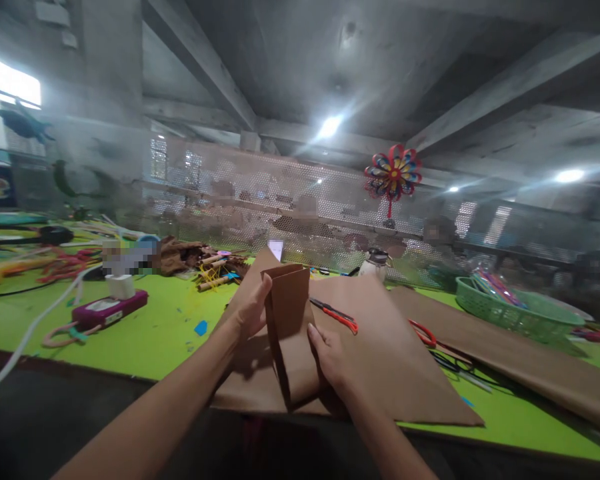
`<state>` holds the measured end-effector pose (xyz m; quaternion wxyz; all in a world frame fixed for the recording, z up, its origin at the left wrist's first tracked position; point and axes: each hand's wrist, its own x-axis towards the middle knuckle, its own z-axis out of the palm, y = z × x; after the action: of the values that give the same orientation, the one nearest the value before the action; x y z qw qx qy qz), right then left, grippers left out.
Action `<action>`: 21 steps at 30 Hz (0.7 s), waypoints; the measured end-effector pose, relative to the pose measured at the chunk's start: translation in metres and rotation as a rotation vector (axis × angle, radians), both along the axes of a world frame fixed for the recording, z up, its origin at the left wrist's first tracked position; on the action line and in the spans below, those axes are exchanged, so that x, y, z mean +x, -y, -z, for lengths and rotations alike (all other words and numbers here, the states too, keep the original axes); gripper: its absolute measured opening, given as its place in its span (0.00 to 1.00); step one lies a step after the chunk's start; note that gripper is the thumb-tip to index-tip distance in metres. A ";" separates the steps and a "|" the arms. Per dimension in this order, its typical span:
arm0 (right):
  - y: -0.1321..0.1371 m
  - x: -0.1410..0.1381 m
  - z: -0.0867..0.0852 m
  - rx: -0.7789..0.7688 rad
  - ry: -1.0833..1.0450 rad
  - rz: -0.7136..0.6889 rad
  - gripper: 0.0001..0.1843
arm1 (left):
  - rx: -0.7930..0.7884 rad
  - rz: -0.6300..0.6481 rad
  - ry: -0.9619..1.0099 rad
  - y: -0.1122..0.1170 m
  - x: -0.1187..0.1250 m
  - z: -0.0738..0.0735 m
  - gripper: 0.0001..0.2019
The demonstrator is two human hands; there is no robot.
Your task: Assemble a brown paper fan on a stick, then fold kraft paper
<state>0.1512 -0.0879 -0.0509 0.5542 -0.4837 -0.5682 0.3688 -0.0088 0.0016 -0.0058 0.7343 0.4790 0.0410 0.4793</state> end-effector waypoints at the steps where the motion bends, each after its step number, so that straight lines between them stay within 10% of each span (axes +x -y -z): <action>1: 0.000 -0.001 -0.001 -0.007 0.008 -0.010 0.25 | 0.032 -0.008 0.007 0.002 0.000 -0.001 0.33; 12: 0.003 -0.005 -0.008 -0.026 0.066 -0.015 0.31 | 0.088 -0.186 -0.112 0.013 0.005 -0.010 0.20; 21: 0.004 -0.011 -0.015 -0.081 0.134 -0.015 0.31 | -0.042 -0.067 -0.092 -0.004 0.006 0.000 0.20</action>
<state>0.1405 -0.0920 -0.0360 0.4919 -0.5251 -0.5923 0.3625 -0.0033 0.0057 -0.0059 0.7250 0.4835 0.1006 0.4801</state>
